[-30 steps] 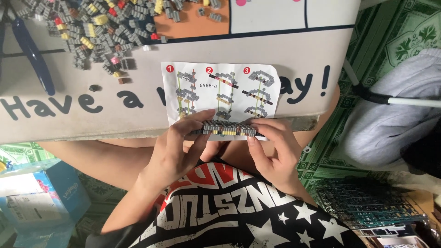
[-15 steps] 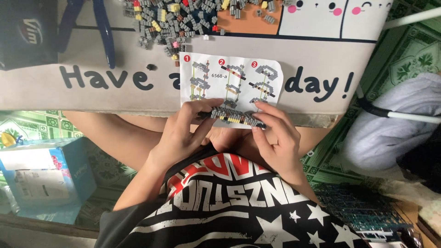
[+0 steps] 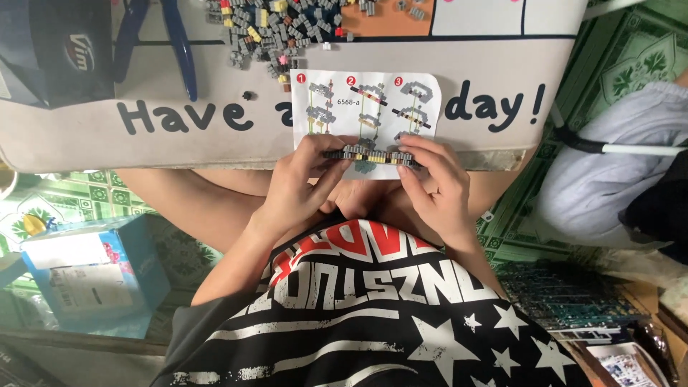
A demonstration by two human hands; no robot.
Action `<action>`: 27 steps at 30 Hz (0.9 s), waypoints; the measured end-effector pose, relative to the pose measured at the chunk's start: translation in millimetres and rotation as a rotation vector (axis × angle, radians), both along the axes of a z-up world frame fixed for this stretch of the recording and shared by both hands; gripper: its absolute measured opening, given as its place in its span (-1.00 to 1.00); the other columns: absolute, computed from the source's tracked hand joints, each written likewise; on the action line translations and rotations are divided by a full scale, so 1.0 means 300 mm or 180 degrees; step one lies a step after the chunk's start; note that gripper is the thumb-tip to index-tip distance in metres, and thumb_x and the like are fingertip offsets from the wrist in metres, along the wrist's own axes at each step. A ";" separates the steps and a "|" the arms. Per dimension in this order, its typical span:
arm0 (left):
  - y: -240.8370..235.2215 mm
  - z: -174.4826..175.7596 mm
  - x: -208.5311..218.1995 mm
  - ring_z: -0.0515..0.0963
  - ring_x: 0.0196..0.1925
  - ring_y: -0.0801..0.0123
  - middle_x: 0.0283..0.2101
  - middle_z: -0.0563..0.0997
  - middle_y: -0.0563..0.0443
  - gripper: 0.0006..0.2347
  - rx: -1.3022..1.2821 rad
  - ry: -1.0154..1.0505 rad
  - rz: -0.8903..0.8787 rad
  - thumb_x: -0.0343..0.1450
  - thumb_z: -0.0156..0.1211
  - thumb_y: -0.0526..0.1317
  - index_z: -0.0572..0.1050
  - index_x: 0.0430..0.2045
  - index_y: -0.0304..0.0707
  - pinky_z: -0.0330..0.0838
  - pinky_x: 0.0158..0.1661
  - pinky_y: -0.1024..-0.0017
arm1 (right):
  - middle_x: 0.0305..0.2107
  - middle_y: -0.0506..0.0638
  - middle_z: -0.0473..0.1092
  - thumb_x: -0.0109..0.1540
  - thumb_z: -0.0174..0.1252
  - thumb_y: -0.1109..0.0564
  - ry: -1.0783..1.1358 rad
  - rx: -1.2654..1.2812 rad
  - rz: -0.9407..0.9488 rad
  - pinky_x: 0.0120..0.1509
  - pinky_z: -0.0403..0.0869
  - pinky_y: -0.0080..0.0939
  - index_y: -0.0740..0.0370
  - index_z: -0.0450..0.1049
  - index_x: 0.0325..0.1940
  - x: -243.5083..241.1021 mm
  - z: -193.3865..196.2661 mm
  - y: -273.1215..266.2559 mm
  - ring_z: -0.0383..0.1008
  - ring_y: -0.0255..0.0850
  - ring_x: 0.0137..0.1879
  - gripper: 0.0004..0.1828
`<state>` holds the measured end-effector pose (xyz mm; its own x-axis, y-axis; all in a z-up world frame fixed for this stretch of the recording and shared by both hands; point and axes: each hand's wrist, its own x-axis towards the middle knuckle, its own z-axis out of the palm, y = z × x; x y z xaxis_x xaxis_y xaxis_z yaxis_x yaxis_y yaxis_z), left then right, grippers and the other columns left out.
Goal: The person assembles a small Lego model by following a printed instruction sheet. They pick individual bricks from a pile, connect them to a growing structure, and frequently compare the assembly to the diagram.
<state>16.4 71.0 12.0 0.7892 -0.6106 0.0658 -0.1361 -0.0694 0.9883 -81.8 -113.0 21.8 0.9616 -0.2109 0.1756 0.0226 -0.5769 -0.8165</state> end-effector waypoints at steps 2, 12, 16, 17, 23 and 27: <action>-0.002 0.000 0.000 0.63 -0.34 0.05 -0.29 0.59 -0.27 -0.83 0.0024 -0.0044 0.0000 0.36 0.11 -0.42 0.32 -0.23 -0.43 0.53 -0.41 0.39 | -0.13 0.14 0.41 0.20 0.13 0.30 -0.0005 -0.0048 -0.0015 0.07 0.39 -0.08 0.38 0.44 -0.12 -0.005 -0.009 -0.003 0.44 0.03 0.00 -0.82; -0.002 -0.004 -0.003 0.61 -0.30 -0.05 -0.27 0.57 -0.34 -0.83 -0.0122 -0.0015 0.0018 0.34 0.13 -0.46 0.33 -0.26 -0.49 0.53 -0.40 0.33 | -0.14 0.11 0.42 0.21 0.12 0.29 -0.0238 -0.0167 -0.0053 0.04 0.39 -0.09 0.37 0.44 -0.12 -0.016 -0.028 0.004 0.44 0.02 -0.04 -0.84; 0.004 -0.003 -0.002 0.60 -0.27 -0.08 -0.24 0.54 -0.34 -0.84 -0.0186 0.0049 -0.0055 0.35 0.10 -0.46 0.31 -0.26 -0.50 0.53 -0.36 0.29 | -0.14 0.12 0.42 0.23 0.09 0.28 -0.0264 -0.0174 -0.0108 0.02 0.39 -0.08 0.37 0.43 -0.11 -0.017 -0.025 0.018 0.44 0.02 -0.05 -0.84; 0.005 -0.002 -0.001 0.59 -0.24 -0.10 -0.23 0.53 -0.35 -0.84 -0.0237 0.0084 -0.0093 0.36 0.09 -0.46 0.30 -0.25 -0.51 0.53 -0.33 0.27 | -0.13 0.12 0.41 0.23 0.09 0.28 -0.0281 -0.0168 -0.0112 0.01 0.39 -0.08 0.37 0.43 -0.10 -0.015 -0.022 0.021 0.43 0.03 -0.05 -0.84; 0.019 -0.005 0.000 0.58 -0.20 -0.11 -0.19 0.52 -0.34 -0.85 -0.0338 0.0060 -0.0218 0.37 0.08 -0.46 0.30 -0.26 -0.51 0.53 -0.30 0.26 | -0.13 0.12 0.40 0.25 0.07 0.28 -0.0299 -0.0241 -0.0155 -0.01 0.39 -0.11 0.37 0.42 -0.10 -0.014 -0.005 0.043 0.42 0.02 -0.06 -0.84; 0.031 -0.011 0.002 0.57 -0.17 -0.14 -0.17 0.50 -0.35 -0.85 -0.0337 -0.0017 -0.0328 0.37 0.06 -0.48 0.28 -0.25 -0.51 0.53 -0.28 0.23 | -0.11 0.12 0.40 0.25 0.06 0.28 -0.0379 -0.0310 -0.0171 -0.01 0.39 -0.12 0.38 0.42 -0.08 -0.019 -0.019 0.044 0.41 0.01 -0.06 -0.83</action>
